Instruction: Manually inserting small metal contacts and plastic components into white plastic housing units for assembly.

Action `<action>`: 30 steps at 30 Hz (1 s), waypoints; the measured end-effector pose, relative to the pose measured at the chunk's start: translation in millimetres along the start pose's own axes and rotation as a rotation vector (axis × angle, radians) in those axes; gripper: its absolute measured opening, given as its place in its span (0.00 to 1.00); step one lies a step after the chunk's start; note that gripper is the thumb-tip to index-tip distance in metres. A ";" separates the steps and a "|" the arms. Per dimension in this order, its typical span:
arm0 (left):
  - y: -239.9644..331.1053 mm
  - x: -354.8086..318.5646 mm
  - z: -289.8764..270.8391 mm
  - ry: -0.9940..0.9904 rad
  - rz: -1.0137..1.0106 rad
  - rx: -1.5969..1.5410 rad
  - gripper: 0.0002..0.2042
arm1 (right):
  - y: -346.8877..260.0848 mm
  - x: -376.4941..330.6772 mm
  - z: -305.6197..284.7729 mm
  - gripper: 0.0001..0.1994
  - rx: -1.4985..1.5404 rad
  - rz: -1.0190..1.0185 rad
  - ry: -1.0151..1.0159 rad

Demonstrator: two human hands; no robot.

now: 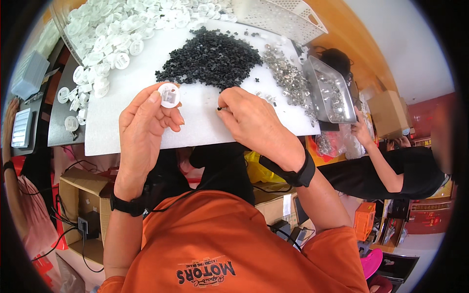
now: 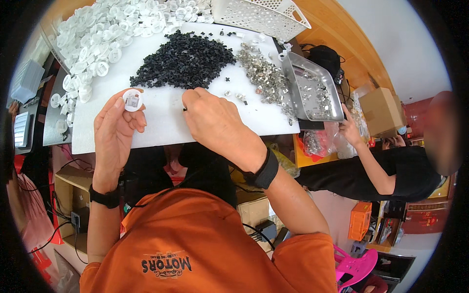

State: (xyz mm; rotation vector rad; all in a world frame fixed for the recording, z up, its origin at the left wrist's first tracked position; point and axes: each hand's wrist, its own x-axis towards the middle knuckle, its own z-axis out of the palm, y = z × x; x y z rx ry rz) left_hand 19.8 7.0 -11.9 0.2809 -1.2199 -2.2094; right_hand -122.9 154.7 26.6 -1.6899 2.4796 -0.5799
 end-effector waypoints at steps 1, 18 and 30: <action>-0.5 0.0 1.0 0.003 0.000 0.003 0.15 | 0.2 -1.0 -1.4 0.05 0.003 -0.003 -0.001; -0.8 0.4 1.6 -0.019 -0.004 0.001 0.16 | 0.8 -5.1 -10.3 0.05 0.157 0.026 -0.101; -0.8 0.7 2.0 -0.020 0.000 -0.003 0.16 | -3.8 -5.3 -11.0 0.03 0.113 0.007 -0.109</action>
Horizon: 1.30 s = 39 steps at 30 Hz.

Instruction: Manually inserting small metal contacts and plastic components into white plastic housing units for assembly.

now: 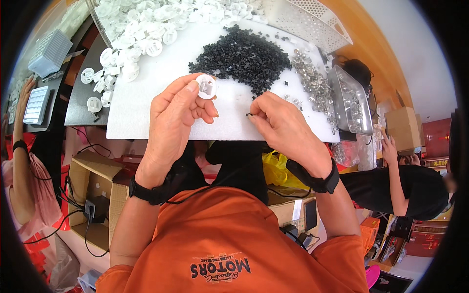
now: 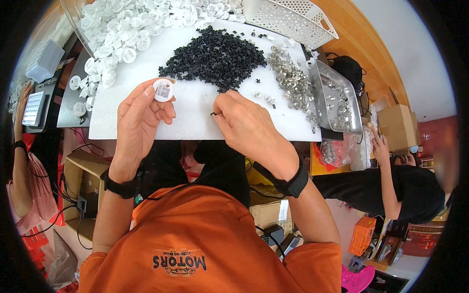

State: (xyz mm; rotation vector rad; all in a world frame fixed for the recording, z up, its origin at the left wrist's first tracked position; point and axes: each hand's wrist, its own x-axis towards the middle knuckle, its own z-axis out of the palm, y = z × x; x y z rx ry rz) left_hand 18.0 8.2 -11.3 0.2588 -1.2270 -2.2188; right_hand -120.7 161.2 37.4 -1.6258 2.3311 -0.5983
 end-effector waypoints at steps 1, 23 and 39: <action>0.1 0.1 0.2 -0.002 0.002 0.000 0.16 | 0.1 -0.2 -0.9 0.03 -0.020 0.001 -0.016; -0.2 0.9 0.1 0.001 -0.031 -0.036 0.15 | 8.0 4.9 0.4 0.07 0.432 0.148 -0.009; 7.7 0.9 6.3 -0.038 -0.140 0.046 0.17 | 11.4 21.4 1.7 0.09 0.735 0.364 -0.031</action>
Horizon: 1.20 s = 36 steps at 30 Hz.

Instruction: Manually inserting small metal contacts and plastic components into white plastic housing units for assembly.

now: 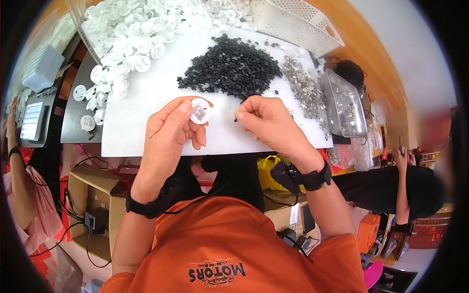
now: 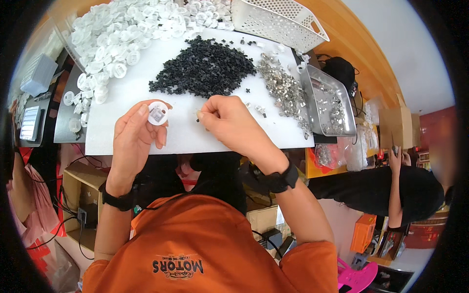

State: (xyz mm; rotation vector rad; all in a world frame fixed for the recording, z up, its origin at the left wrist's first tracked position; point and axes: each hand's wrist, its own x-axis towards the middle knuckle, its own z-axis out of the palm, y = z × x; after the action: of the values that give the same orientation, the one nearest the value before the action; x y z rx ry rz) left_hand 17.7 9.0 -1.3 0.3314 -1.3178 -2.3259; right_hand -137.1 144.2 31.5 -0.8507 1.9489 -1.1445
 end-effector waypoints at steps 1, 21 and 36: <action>1.2 -0.3 0.1 -0.004 0.012 -0.008 0.16 | 2.1 1.8 2.1 0.09 -0.313 -0.089 0.061; -0.9 0.6 4.1 0.054 0.058 0.100 0.19 | -1.4 0.2 11.4 0.11 -0.782 -0.207 0.150; -1.9 -0.7 2.1 0.011 0.047 0.015 0.18 | 7.2 4.8 -15.2 0.07 -0.599 -0.483 -0.162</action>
State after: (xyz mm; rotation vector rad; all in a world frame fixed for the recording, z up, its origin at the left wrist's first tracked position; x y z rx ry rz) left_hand 16.9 11.8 -1.9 0.3143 -1.3241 -2.2731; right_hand -153.5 149.8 29.2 -1.7463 2.0273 -0.6939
